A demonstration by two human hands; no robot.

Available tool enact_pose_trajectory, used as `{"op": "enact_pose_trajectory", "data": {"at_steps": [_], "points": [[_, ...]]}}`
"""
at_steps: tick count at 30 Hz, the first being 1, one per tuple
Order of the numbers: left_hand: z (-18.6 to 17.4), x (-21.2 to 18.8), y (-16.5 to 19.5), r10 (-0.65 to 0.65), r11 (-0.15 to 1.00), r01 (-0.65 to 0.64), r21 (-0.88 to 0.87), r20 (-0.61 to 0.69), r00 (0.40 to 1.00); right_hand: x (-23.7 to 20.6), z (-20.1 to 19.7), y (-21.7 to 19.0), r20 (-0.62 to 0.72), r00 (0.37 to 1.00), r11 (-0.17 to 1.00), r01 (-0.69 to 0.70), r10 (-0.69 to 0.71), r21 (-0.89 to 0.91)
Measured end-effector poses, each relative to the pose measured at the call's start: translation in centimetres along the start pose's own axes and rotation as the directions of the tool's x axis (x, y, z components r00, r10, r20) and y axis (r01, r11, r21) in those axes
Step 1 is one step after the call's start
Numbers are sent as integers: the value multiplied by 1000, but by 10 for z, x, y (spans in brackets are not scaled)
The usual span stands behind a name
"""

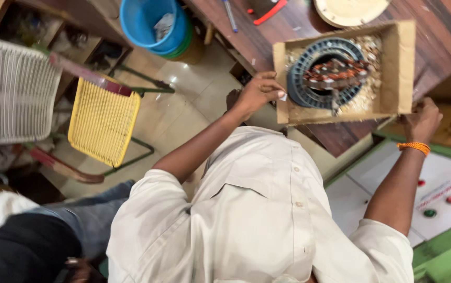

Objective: The person works on an electric motor stator placed in a cardboard box, using a screwdriver and pliers to adjust copper windings and insert white insulating spacers. The person repeatedly rotates the stator and uses tools to press and align the windings.

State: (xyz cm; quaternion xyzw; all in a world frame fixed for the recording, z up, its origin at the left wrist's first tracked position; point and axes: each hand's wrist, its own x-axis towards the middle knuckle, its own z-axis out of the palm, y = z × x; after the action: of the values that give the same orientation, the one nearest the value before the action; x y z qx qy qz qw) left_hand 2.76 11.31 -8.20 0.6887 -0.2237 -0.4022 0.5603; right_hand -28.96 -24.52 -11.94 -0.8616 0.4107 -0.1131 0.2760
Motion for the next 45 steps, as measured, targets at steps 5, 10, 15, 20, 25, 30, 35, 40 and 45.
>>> {"op": "enact_pose_trajectory", "data": {"at_steps": [5, 10, 15, 20, 25, 30, 35, 40, 45], "points": [[17, 17, -40, -56, 998, 56, 37, -5, 998, 53, -30, -26, 271, 946, 981, 191, -180, -15], [19, 20, -36, -49, 981, 76, 178, -150, 987, 58, -27, -51, 241, 967, 807, -202, 76, 555], [16, 38, -20, 173, 896, -24, 443, -300, 938, 30, 28, -68, -129, 982, 919, 173, -135, 354], [-12, 77, -12, 174, 924, -67, 377, -258, 950, -11, 69, -77, -262, 936, 907, -115, 236, 405], [-51, 125, 0, -71, 987, 77, 140, -42, 997, -33, 85, -119, -634, 745, 933, 44, 208, 358], [-83, 135, 50, 125, 991, -129, -39, -78, 989, -65, 28, -233, -442, 784, 541, 164, 436, 825], [-86, 100, 115, 123, 981, -99, -166, 143, 982, -83, -13, -366, -188, 982, 646, 151, -13, 748], [-87, 63, 166, 141, 965, -25, -262, 431, 891, -41, 6, -445, -242, 970, 746, 173, -17, 643], [-111, 47, 200, 280, 959, -275, -72, 401, 872, -31, 23, -470, -306, 951, 849, 136, 32, 510]]}}
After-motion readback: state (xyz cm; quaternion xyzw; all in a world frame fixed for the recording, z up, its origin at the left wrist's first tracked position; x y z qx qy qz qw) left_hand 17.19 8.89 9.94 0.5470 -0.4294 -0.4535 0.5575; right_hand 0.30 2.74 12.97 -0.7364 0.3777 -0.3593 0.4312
